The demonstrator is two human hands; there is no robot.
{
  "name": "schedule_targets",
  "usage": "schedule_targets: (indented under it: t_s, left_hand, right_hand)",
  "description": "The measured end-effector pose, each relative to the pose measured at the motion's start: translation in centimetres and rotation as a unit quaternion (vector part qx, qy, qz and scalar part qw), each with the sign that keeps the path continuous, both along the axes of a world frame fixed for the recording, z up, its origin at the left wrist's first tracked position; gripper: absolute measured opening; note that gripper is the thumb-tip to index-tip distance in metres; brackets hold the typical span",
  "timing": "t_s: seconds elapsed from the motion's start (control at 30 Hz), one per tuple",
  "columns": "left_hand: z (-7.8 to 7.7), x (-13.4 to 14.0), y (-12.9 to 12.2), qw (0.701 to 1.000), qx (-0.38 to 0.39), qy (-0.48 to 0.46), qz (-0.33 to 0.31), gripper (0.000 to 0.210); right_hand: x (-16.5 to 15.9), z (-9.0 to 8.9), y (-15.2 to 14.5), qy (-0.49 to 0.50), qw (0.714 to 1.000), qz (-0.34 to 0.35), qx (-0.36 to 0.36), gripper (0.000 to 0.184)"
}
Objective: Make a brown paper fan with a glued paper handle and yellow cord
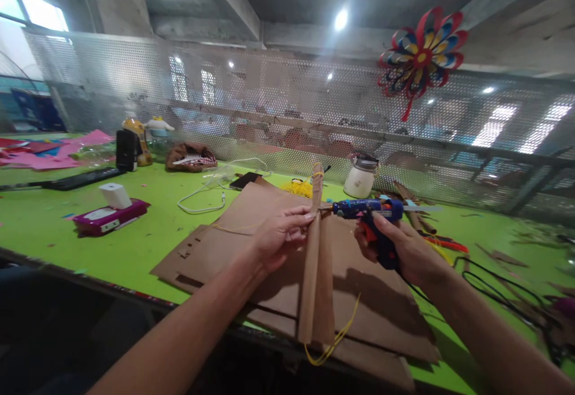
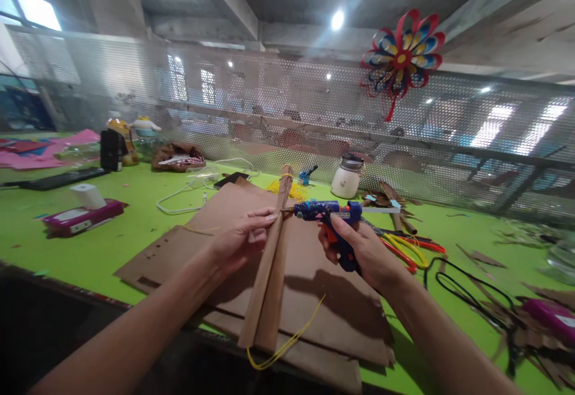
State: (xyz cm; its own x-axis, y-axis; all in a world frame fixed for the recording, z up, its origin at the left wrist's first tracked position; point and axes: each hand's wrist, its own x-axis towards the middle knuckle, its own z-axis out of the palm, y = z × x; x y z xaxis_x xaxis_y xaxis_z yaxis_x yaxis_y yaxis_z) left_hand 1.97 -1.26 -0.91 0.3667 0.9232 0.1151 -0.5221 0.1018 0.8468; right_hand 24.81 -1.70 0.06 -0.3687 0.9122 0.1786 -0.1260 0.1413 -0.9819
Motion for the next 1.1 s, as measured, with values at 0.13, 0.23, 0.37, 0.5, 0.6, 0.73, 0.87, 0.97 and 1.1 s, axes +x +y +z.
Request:
schedule_targets:
  t_s: [0.13,0.23,0.37,0.5,0.6,0.73,0.87,0.97,1.1]
  left_hand:
    - [-0.1,0.0,0.0,1.000,0.001,-0.001,-0.001,0.014]
    - [0.0,-0.1,0.1,1.000,-0.006,-0.005,0.009,0.014]
    - [0.1,0.0,0.0,1.000,-0.009,-0.021,0.014,0.011]
    - [0.2,0.0,0.0,1.000,-0.006,-0.022,0.016,0.011]
    - [0.2,0.0,0.1,1.000,0.000,-0.014,0.021,0.015]
    - [-0.1,-0.2,0.3,0.999,0.001,-0.021,0.025,0.013]
    - [-0.2,-0.2,0.4,0.999,0.001,-0.032,0.021,0.012]
    - [-0.1,-0.1,0.4,0.999,0.001,-0.030,0.019,0.015]
    - [0.2,0.0,0.1,1.000,0.002,-0.022,0.019,0.015]
  right_hand:
    - [0.2,-0.1,0.0,-0.016,1.000,0.013,0.002,0.031]
    - [0.3,-0.1,-0.2,-0.037,0.999,0.025,0.004,0.032]
    - [0.4,0.0,-0.4,-0.068,0.997,0.037,0.019,0.035]
    - [0.5,0.0,-0.5,-0.093,0.994,0.057,0.031,0.035]
    - [0.7,-0.1,-0.5,-0.106,0.992,0.061,0.033,0.034]
    - [0.9,-0.3,-0.5,-0.126,0.989,0.072,0.036,0.035]
    - [1.2,-0.4,-0.4,-0.131,0.986,0.096,0.039,0.034]
    - [1.3,-0.4,-0.5,-0.138,0.985,0.096,0.040,0.034]
    - [1.1,-0.3,-0.4,-0.124,0.989,0.069,0.047,0.034]
